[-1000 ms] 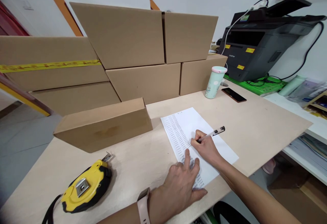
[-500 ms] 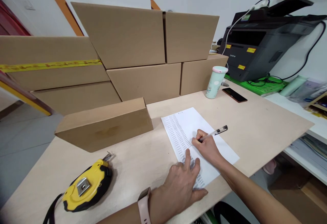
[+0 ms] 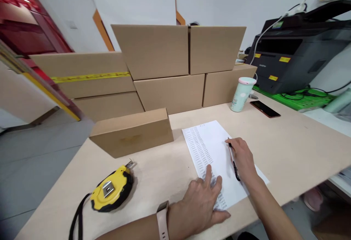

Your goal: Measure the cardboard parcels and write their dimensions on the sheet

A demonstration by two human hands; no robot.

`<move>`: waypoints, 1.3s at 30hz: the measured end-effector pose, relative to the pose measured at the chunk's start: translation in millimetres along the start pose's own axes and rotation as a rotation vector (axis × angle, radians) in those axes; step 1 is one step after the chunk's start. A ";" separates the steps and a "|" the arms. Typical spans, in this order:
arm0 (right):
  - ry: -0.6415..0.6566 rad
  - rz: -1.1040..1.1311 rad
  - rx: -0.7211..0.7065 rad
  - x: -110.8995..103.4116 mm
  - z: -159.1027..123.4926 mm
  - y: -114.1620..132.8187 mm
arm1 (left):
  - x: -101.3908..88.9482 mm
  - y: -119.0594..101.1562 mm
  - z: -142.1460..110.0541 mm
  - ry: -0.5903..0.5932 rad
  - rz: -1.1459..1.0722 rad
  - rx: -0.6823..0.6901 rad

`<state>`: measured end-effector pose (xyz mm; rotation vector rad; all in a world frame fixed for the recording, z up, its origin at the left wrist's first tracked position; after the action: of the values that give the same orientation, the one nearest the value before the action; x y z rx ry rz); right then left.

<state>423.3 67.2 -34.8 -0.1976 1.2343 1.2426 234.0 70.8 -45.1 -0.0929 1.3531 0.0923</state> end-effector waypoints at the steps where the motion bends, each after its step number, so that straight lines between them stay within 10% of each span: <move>1: 0.010 -0.040 -0.004 2.5 -0.2 -4.0 | -1.8 -0.3 -1.4 -0.012 0.016 -0.012; 8: -0.045 -0.210 -0.024 4.7 0.0 -9.6 | -54.3 -4.3 -14.7 -0.062 -0.028 -0.053; 14: -0.170 -0.126 -0.009 -27.7 -6.1 19.3 | -105.2 83.8 -99.8 -0.193 -0.083 -0.492; 20: -0.219 0.067 -0.507 -26.3 2.2 120.0 | -93.7 160.6 -206.7 -0.115 -0.205 -0.946; 28: -0.110 0.024 -0.918 42.0 24.4 288.4 | -67.6 166.8 -226.8 -0.212 -0.255 -1.061; 35: 0.091 -0.008 -0.867 82.3 53.2 328.8 | -78.1 190.3 -272.6 -1.019 -0.661 -1.067; 39: -0.097 0.031 -0.921 63.9 27.2 316.1 | -81.6 202.4 -305.4 -1.439 -0.911 -1.071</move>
<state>179.9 248.7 77.2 -0.7738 0.5049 1.7538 -103.8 234.0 -33.2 -1.2611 -0.3668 0.0701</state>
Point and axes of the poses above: each hand's wrist, its own z-axis towards the middle knuckle, its own x-axis out of the palm, y = z × x, the point moved 8 cm from there along z, towards the middle knuckle, and after that the axes turned 7 degrees about x, right-handed, at the moved point
